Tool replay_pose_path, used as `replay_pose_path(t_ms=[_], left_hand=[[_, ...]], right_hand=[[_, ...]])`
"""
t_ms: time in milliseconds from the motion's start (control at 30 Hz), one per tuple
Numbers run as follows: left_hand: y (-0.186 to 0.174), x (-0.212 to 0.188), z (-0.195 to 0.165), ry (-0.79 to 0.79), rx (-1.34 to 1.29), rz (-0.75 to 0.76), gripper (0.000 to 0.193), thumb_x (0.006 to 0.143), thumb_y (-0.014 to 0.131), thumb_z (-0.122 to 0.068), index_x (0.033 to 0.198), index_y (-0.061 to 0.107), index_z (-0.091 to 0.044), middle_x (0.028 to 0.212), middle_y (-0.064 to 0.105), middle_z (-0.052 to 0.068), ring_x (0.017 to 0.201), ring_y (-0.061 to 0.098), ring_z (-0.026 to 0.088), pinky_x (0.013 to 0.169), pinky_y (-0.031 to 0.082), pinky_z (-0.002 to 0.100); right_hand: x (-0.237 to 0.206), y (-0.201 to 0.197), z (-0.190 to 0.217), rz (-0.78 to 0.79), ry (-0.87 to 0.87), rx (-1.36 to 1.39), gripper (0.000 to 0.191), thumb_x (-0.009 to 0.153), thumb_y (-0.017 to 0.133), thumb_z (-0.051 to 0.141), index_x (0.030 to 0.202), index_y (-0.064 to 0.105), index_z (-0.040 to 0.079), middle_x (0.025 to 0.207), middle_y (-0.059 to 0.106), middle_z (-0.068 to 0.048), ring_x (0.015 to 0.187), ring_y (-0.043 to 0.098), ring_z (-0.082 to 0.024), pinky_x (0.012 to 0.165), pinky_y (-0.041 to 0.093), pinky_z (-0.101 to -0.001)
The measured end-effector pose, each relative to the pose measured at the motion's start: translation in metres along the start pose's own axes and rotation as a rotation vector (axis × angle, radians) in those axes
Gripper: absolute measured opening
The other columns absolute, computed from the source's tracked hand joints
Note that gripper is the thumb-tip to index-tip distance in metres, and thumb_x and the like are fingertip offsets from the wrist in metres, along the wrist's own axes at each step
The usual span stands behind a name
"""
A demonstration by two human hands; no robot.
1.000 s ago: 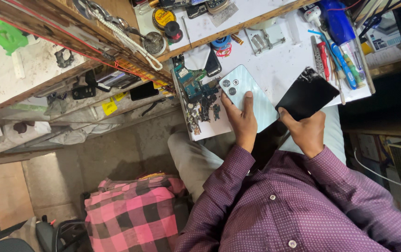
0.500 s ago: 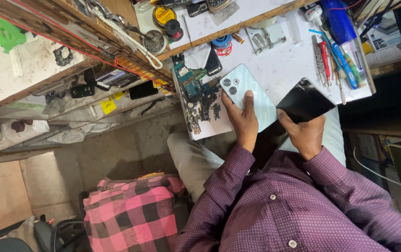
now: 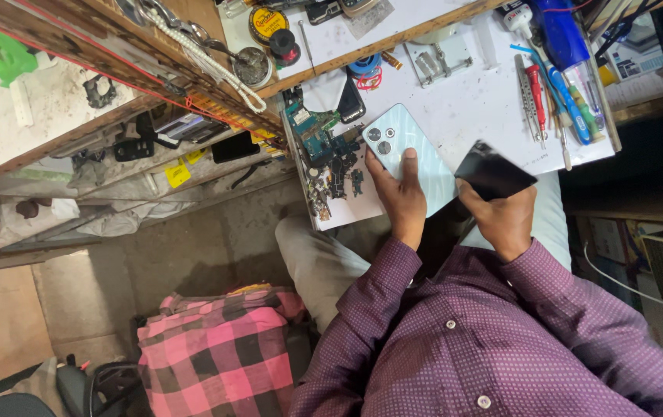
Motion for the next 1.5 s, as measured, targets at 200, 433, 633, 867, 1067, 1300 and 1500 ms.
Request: replay_pose_path(t_ms=[200,433,633,867,1067,1300,1500], left_hand=[[0.000,-0.002,0.002,0.000,-0.012,0.017,0.076,0.103,0.062,-0.028,0.158,0.022,0.006,0.151,0.045,0.024,0.136,0.051,0.029,0.112,0.044,0.040],[-0.001,-0.001,0.004,0.010,-0.015,0.048,0.075,0.104,0.061,-0.028,0.159,0.023,0.006,0.151,0.045,0.023,0.137,0.051,0.029,0.113,0.044,0.039],[-0.002,0.007,-0.004,0.057,-0.110,0.099,0.073,0.100,0.068,-0.025,0.157,0.033,0.004,0.145,0.054,0.017,0.128,0.057,0.023,0.107,0.048,0.036],[-0.007,0.000,-0.018,-0.132,-0.084,0.599,0.055,0.096,0.073,-0.021,0.142,0.052,0.000,0.124,0.068,0.010,0.112,0.064,0.017,0.099,0.053,0.032],[-0.020,0.004,-0.024,-0.157,-0.090,0.830,0.078,0.079,0.085,-0.014,0.145,0.046,-0.002,0.132,0.059,0.010,0.121,0.059,0.020,0.104,0.048,0.033],[-0.038,0.019,-0.018,-0.425,-0.355,0.324,0.063,0.083,0.082,-0.018,0.134,0.053,0.005,0.118,0.063,0.013,0.105,0.065,0.024,0.088,0.058,0.040],[-0.018,0.004,-0.011,-0.331,-0.447,0.160,0.059,0.092,0.077,-0.026,0.139,0.054,0.000,0.128,0.061,0.010,0.114,0.059,0.018,0.096,0.049,0.032]], right_hand=[[0.006,0.001,-0.003,0.016,0.001,0.024,0.015,0.086,0.080,0.006,0.097,0.073,-0.001,0.085,0.073,-0.010,0.073,0.069,-0.020,0.069,0.053,-0.0312],[0.005,0.001,-0.004,0.044,0.030,0.097,0.015,0.088,0.080,0.007,0.098,0.073,-0.001,0.087,0.073,-0.008,0.075,0.069,-0.017,0.070,0.054,-0.0298],[0.016,0.000,0.001,0.066,0.142,0.143,0.014,0.090,0.081,0.008,0.099,0.074,-0.001,0.087,0.074,-0.006,0.074,0.068,-0.015,0.070,0.053,-0.0286],[0.070,-0.025,0.014,0.271,0.153,0.384,0.029,0.087,0.079,0.005,0.113,0.070,-0.001,0.104,0.073,-0.002,0.090,0.065,-0.009,0.081,0.054,-0.0252],[0.077,-0.045,0.000,0.224,0.237,0.384,0.025,0.088,0.081,-0.002,0.109,0.069,-0.004,0.103,0.073,-0.006,0.089,0.066,-0.014,0.081,0.055,-0.0277],[-0.005,-0.027,-0.017,-0.131,0.461,0.670,0.021,0.090,0.078,-0.006,0.107,0.067,-0.001,0.104,0.068,-0.004,0.088,0.065,-0.014,0.079,0.055,-0.0285],[-0.039,-0.025,-0.014,0.090,0.500,0.583,0.022,0.084,0.078,-0.005,0.104,0.068,-0.005,0.098,0.071,-0.007,0.087,0.067,-0.015,0.080,0.055,-0.0292]])
Point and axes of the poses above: each hand's wrist, its own x-axis towards the middle knuckle, its own y-axis out of the palm, z = x × y, the point moved 1 cm from there along x, towards the middle knuckle
